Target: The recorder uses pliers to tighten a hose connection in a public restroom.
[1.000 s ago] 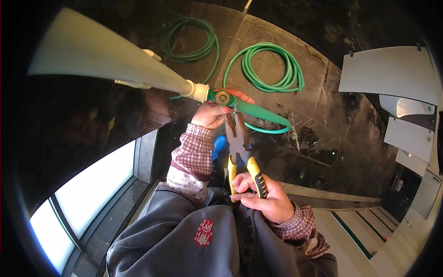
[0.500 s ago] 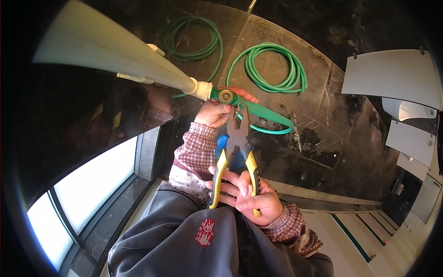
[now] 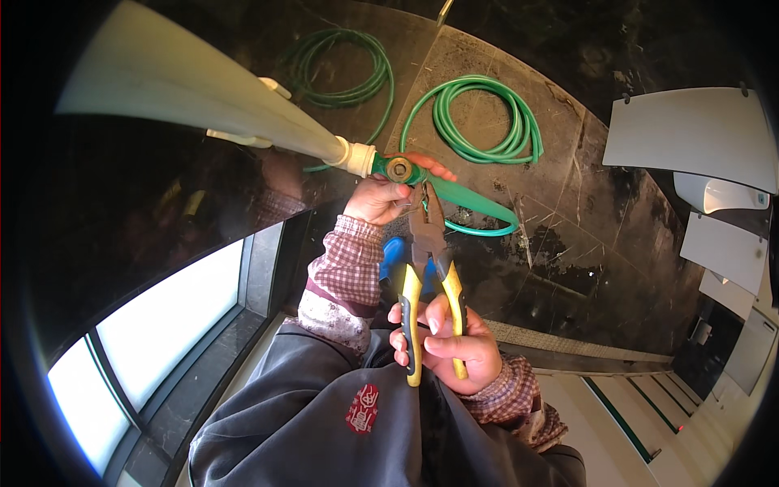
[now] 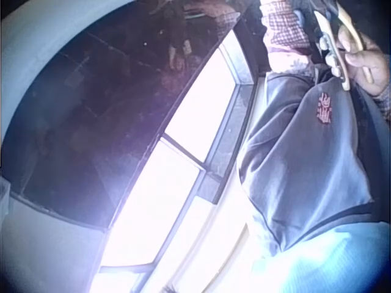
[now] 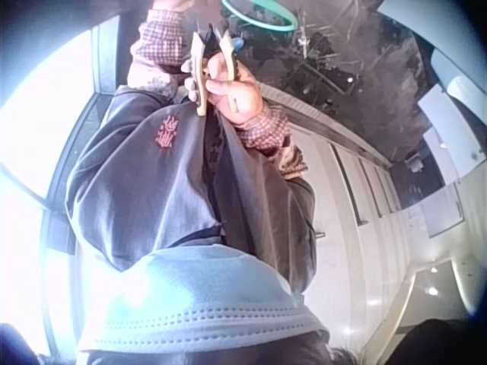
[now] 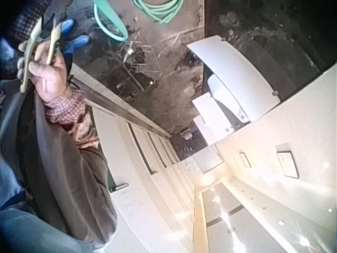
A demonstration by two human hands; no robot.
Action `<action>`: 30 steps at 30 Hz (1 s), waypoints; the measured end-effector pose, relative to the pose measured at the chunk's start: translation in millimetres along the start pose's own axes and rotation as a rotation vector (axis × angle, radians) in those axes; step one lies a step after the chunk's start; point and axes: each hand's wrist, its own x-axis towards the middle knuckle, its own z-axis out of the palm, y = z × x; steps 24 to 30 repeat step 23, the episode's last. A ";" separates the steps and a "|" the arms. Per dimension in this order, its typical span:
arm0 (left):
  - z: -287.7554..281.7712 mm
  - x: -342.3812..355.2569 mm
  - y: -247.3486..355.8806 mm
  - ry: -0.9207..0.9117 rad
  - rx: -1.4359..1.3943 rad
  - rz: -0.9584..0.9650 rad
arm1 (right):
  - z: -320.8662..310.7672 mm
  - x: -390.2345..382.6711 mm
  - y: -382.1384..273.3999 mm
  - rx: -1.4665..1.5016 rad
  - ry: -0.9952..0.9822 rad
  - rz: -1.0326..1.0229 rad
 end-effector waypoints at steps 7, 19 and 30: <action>-4.1 -6.4 -2.8 0.058 -0.005 -0.024 | -5.0 -1.7 -10.8 -0.158 0.032 -0.003; -7.7 -10.8 -4.4 0.064 -0.099 -0.089 | -8.4 -1.5 -7.3 -0.986 0.300 -0.192; -5.7 -9.0 -4.9 0.113 0.013 -0.042 | -10.2 -3.2 -8.9 -1.178 0.328 -0.239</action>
